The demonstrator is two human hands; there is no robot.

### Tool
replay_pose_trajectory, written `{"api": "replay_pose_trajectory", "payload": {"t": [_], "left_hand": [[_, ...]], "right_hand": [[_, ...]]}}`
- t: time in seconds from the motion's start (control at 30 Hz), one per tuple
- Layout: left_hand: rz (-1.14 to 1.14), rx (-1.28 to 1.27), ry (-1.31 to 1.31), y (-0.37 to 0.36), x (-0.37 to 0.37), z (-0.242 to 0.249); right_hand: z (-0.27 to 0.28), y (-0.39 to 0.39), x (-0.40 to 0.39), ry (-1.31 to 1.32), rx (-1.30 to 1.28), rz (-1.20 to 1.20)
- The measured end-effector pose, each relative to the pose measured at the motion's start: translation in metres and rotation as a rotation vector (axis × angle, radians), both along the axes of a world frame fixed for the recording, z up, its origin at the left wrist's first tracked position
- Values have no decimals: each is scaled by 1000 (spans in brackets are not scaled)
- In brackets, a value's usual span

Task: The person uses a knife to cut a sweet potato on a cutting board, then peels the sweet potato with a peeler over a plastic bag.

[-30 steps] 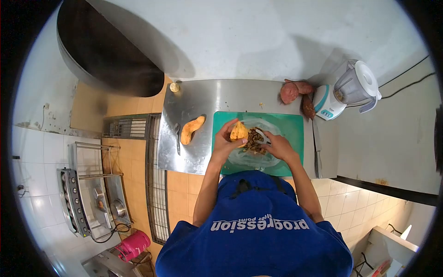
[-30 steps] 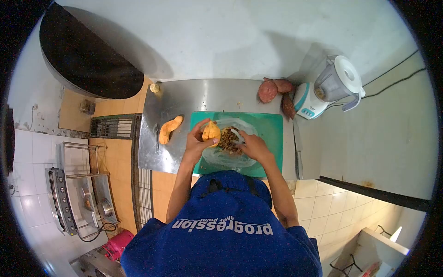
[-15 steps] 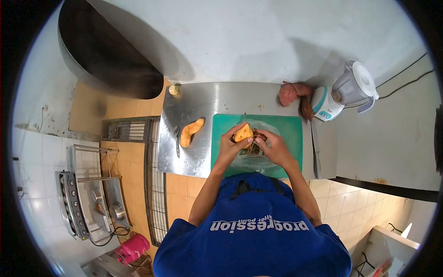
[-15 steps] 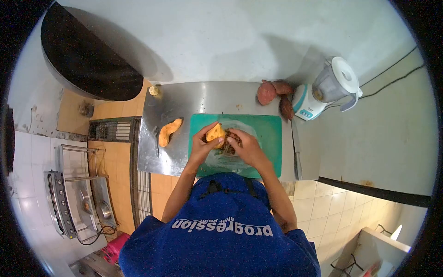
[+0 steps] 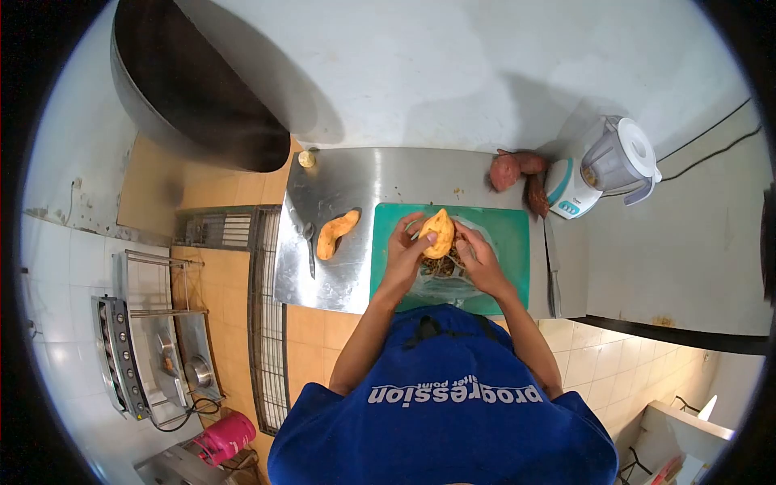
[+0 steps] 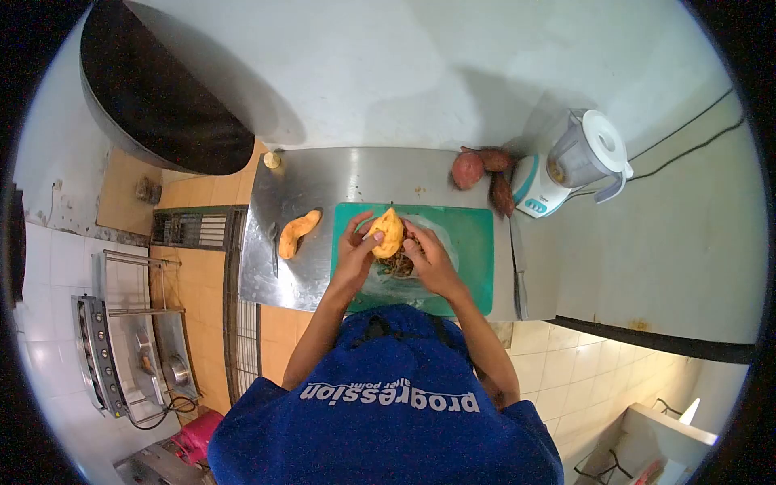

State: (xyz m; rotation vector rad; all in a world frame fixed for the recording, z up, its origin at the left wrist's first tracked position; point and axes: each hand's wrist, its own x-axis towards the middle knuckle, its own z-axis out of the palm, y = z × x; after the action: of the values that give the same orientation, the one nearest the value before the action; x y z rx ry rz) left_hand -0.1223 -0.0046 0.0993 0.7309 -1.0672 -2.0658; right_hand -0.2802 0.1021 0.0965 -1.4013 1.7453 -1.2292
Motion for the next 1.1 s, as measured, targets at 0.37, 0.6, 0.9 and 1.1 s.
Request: {"api": "replay_pose_trajectory", "payload": {"t": [0.37, 0.6, 0.9, 1.1], "left_hand": [[219, 539, 223, -18, 38, -38], [221, 562, 165, -18, 49, -41], [145, 505, -5, -14, 47, -51], [148, 484, -30, -18, 51, -64]], "right_hand": [[-64, 39, -9, 794, 482, 122], [-49, 40, -9, 436, 382, 33], [-12, 32, -10, -65, 446, 54], [-20, 24, -19, -120, 712, 172]]}}
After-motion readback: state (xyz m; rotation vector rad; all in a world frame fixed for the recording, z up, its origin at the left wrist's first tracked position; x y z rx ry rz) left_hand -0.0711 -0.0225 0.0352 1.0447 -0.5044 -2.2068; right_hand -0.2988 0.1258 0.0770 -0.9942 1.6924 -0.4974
